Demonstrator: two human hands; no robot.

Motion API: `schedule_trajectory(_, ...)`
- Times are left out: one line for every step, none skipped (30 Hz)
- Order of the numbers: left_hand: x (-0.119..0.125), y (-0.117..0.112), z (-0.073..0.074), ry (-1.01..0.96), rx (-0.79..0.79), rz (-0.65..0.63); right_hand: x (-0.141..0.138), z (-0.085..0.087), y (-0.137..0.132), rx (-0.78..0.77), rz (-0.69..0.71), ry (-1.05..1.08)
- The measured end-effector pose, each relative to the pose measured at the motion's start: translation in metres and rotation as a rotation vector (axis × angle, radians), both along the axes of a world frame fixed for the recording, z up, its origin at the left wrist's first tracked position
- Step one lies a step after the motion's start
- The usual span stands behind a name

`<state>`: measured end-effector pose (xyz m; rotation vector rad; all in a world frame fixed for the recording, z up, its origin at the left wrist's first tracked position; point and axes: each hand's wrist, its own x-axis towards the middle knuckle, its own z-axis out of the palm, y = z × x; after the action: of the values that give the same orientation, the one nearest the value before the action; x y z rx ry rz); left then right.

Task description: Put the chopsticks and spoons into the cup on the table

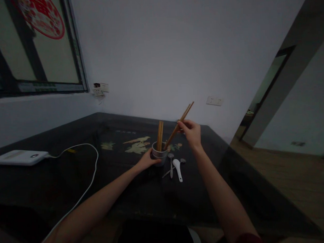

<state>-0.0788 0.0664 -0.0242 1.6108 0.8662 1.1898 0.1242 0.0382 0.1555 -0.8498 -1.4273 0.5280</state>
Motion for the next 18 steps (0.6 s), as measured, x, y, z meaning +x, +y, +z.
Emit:
schedule_trajectory(0.000,0.000,0.000,0.006,-0.001,0.000,-0.005,-0.002,0.010,-0.036,0.027,-0.013)
schedule_trajectory(0.000,0.000,0.000,0.011,-0.005,0.004,-0.009,-0.005,0.019,-0.065,0.041,-0.033)
schedule_trajectory(0.000,0.000,0.000,0.016,-0.009,0.009,-0.013,-0.008,0.028,-0.089,0.042,-0.062)
schedule_trajectory(0.000,0.000,0.000,0.018,-0.013,0.011,-0.016,-0.012,0.035,-0.108,0.032,-0.098)
schedule_trajectory(0.000,-0.001,0.001,0.018,-0.018,0.011,-0.019,-0.015,0.042,-0.125,0.015,-0.138)
schedule_trajectory(0.000,-0.001,0.002,0.017,-0.022,0.011,-0.021,-0.019,0.047,-0.143,-0.006,-0.181)
schedule_trajectory(0.001,-0.002,0.003,0.016,-0.025,0.012,-0.022,-0.023,0.051,-0.164,-0.026,-0.223)
schedule_trajectory(0.001,-0.003,0.004,0.017,-0.029,0.016,-0.023,-0.027,0.054,-0.186,-0.046,-0.264)
schedule_trajectory(0.001,-0.004,0.005,0.021,-0.035,0.022,-0.024,-0.030,0.056,-0.207,-0.066,-0.303)
schedule_trajectory(0.001,-0.005,0.006,0.029,-0.042,0.030,-0.025,-0.033,0.057,-0.225,-0.085,-0.340)
schedule_trajectory(0.001,-0.005,0.007,0.039,-0.049,0.036,-0.026,-0.036,0.058,-0.239,-0.104,-0.374)
schedule_trajectory(0.001,-0.006,0.008,0.047,-0.054,0.038,-0.027,-0.038,0.058,-0.248,-0.122,-0.406)
schedule_trajectory(0.000,-0.006,0.009,0.053,-0.056,0.034,-0.028,-0.040,0.058,-0.253,-0.140,-0.434)
schedule_trajectory(0.000,-0.006,0.009,0.056,-0.052,0.027,-0.029,-0.042,0.057,-0.254,-0.156,-0.460)
schedule_trajectory(-0.001,-0.006,0.009,0.058,-0.044,0.020,-0.030,-0.043,0.057,-0.257,-0.170,-0.482)
schedule_trajectory(-0.001,-0.005,0.009,0.061,-0.036,0.016,-0.032,-0.044,0.056,-0.262,-0.181,-0.504)
schedule_trajectory(-0.001,-0.005,0.009,0.069,-0.031,0.018,-0.032,-0.046,0.055,-0.271,-0.192,-0.520)
schedule_trajectory(-0.002,-0.005,0.009,0.078,-0.031,0.025,-0.033,-0.047,0.055,-0.284,-0.200,-0.533)
